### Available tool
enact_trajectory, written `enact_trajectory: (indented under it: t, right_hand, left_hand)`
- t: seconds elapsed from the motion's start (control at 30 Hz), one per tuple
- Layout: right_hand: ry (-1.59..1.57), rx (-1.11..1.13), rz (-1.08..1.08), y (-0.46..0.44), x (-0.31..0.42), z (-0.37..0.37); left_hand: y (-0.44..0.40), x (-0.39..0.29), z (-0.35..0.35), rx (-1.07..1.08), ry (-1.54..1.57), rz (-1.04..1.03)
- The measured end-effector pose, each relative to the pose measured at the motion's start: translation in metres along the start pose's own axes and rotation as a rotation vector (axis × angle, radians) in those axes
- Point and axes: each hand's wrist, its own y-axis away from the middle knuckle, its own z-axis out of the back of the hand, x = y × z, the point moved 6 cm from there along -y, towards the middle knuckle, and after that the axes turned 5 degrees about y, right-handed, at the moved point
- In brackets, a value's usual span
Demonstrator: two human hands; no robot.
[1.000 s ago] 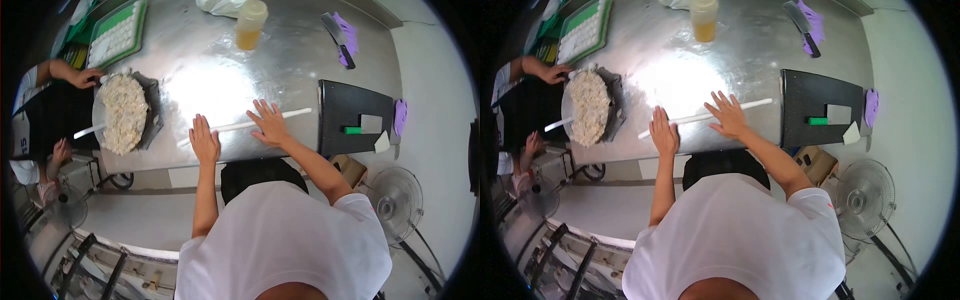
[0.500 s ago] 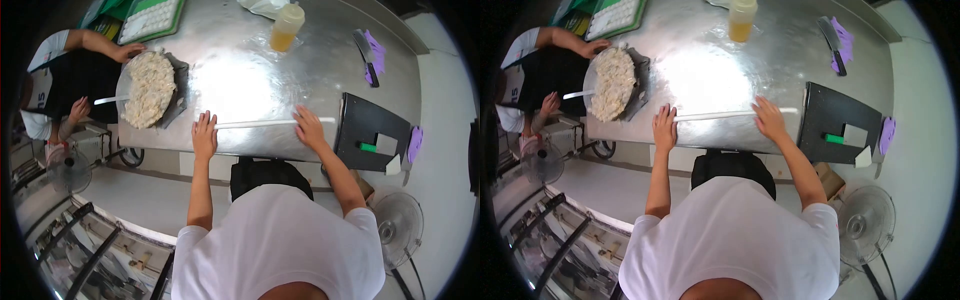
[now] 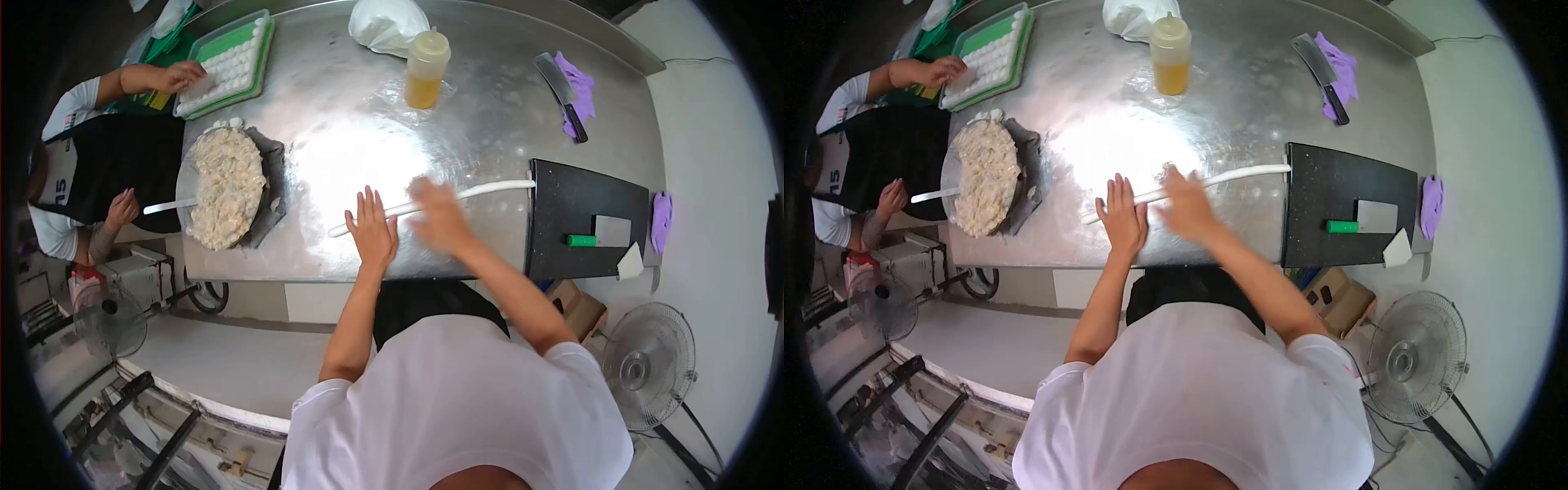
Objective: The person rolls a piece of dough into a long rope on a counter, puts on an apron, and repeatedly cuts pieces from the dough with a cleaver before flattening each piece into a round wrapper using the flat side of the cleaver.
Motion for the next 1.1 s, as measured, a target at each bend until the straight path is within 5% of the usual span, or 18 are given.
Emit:
enact_trajectory:
  t: [0.2,0.3,0.5,0.6,0.83,1.0,1.1]
  right_hand:
    - [0.485,-0.084,0.001,-0.103,0.001,-0.048]
    - [0.422,-0.145,-0.076,-0.117,-0.01,-0.036]
    - [0.315,0.104,0.035,0.025,-0.017,-0.032]
    - [0.312,0.121,0.154,0.028,-0.027,-0.024]
    - [0.457,-0.119,-0.168,-0.079,-0.048,-0.003]
    - [0.374,-0.043,-0.006,0.01,-0.035,-0.007]
    - [0.142,-0.101,0.028,0.078,-0.046,-0.021]
  left_hand:
    - [-0.074,0.027,0.007,-0.017,-0.212,0.123]
    - [-0.082,0.033,0.014,-0.02,-0.186,0.112]
    - [0.034,0.023,0.024,0.079,-0.058,0.05]
    - [0.025,0.031,0.018,0.13,-0.071,0.098]
    - [-0.079,0.06,0.008,0.166,-0.238,0.354]
    - [0.01,0.03,0.016,0.315,-0.19,0.003]
    - [0.054,0.028,0.021,0.187,-0.128,-0.204]
